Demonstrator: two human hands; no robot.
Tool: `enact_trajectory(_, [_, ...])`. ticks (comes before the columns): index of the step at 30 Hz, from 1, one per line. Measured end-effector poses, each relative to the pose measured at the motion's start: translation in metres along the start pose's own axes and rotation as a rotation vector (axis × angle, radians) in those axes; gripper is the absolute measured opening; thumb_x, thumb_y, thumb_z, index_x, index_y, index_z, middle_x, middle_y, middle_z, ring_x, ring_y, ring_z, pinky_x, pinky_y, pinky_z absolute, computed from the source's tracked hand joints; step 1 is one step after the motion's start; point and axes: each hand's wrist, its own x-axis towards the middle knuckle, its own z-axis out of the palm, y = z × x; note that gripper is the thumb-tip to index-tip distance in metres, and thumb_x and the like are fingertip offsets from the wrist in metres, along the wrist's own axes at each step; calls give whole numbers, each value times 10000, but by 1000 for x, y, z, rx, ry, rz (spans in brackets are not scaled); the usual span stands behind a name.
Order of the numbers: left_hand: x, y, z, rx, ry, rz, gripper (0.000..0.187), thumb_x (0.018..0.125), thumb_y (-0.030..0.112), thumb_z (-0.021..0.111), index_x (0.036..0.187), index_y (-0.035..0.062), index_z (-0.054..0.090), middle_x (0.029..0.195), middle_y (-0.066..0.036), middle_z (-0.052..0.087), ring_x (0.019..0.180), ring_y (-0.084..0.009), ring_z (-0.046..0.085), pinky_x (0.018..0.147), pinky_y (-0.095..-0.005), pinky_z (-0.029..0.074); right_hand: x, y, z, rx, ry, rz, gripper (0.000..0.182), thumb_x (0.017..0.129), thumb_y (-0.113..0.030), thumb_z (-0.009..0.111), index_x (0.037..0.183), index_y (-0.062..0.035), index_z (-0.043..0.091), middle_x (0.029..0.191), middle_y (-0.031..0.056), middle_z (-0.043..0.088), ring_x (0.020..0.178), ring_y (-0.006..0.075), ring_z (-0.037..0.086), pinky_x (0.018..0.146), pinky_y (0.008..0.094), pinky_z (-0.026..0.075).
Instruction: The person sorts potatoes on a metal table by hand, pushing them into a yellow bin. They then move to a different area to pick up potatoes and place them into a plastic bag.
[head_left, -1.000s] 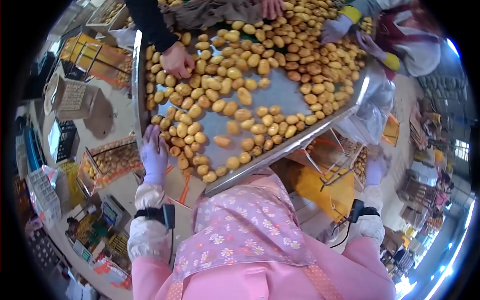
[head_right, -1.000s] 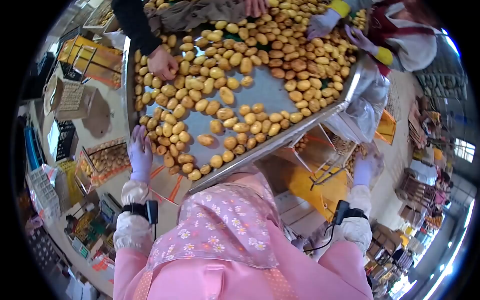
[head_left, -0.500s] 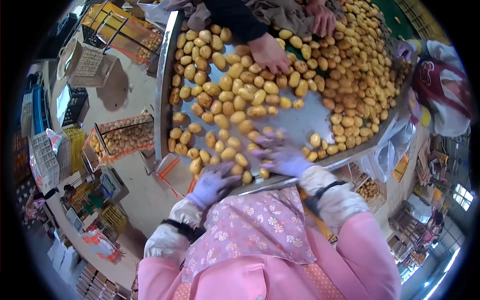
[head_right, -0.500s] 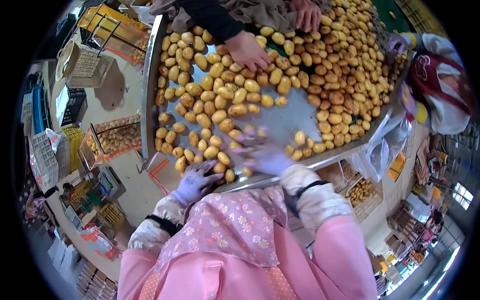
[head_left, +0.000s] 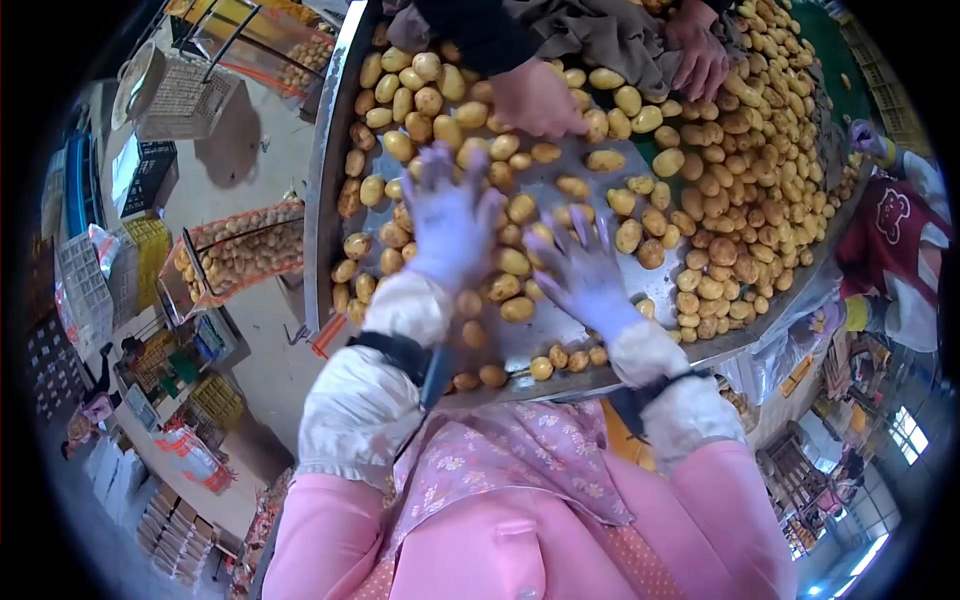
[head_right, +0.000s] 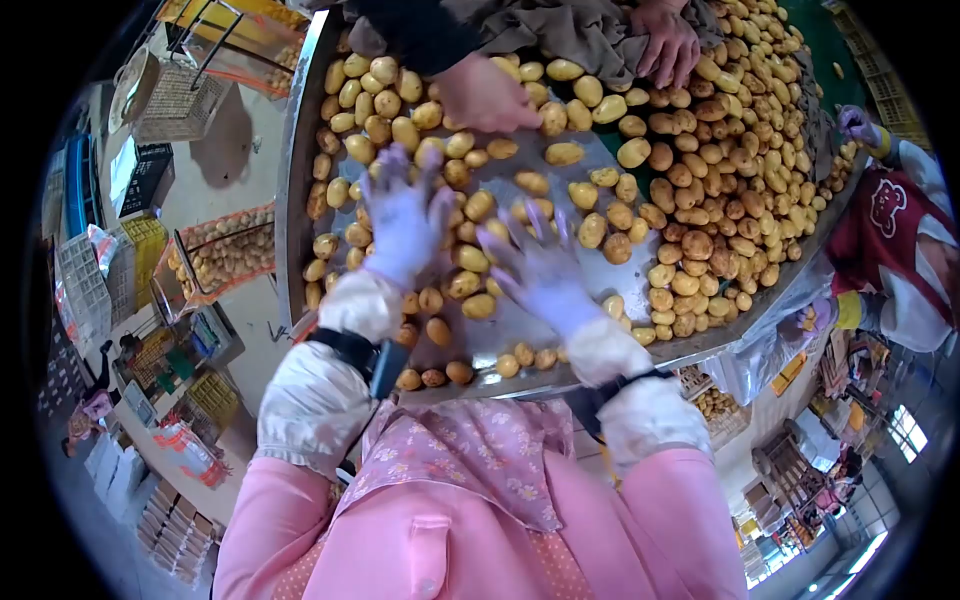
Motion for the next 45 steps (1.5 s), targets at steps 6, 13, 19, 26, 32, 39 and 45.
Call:
enact_trajectory(6, [-141, 13, -19, -287, -342, 407, 525, 860, 248, 687, 1378, 199, 619, 1471, -158, 529, 1410, -432, 430, 1164, -622, 305, -154, 37, 4, -131, 67, 481, 590, 899, -309, 661, 1448, -124, 547, 1540, 167, 479, 1446, 420, 392, 1201, 551, 272])
enact_trajectory(13, [-144, -53, -68, -314, -194, 55, 437, 818, 113, 683, 1255, 102, 675, 1307, -182, 646, 1183, -381, 623, 1026, -464, 500, -182, 17, 10, 32, 146, 546, 554, 927, -293, 633, 1464, -187, 543, 1546, 159, 458, 1375, 418, 471, 1107, 509, 404])
enact_trajectory(19, [-96, -128, -45, 126, -91, -83, 378, 914, 185, 596, 1283, 132, 662, 1297, -161, 644, 1100, -385, 661, 956, -490, 518, -182, 17, 12, -12, 157, 561, 550, 936, -304, 635, 1469, -208, 538, 1502, 147, 500, 1338, 375, 513, 1081, 488, 430])
enact_trajectory(26, [-107, -89, -24, -664, 4, -344, 337, 1016, 277, 561, 1277, 79, 638, 1147, -200, 685, 1013, -361, 676, 874, -437, 536, -165, -29, 18, 794, 721, 568, 446, 1072, -285, 519, 1432, -21, 518, 1479, 161, 513, 1310, 277, 557, 1121, 419, 433])
enact_trajectory(32, [-185, 57, -42, -554, -414, 549, 583, 893, 194, 679, 1446, 96, 526, 1408, -199, 549, 1319, -379, 509, 1108, -503, 394, -142, -108, 15, 1773, 163, 900, 409, 1061, -379, 549, 1371, -113, 536, 1218, 82, 583, 939, 178, 627, 758, 291, 521])
enact_trajectory(39, [-213, -50, -57, -380, -477, 192, 406, 930, 171, 643, 1325, 77, 633, 1294, -176, 638, 1223, -392, 595, 1054, -489, 471, -227, 55, 38, 1149, 500, 952, 373, 950, -177, 574, 1315, -104, 587, 1169, 113, 648, 948, 255, 675, 790, 371, 562])
enact_trajectory(45, [-122, -33, -51, -367, -29, 107, 483, 900, 195, 630, 1370, 94, 590, 1313, -204, 610, 1232, -425, 564, 1076, -492, 443, -105, -21, 59, -340, 136, 708, 663, 927, -405, 565, 1525, -153, 429, 1478, 158, 471, 1380, 383, 389, 1138, 648, 289])
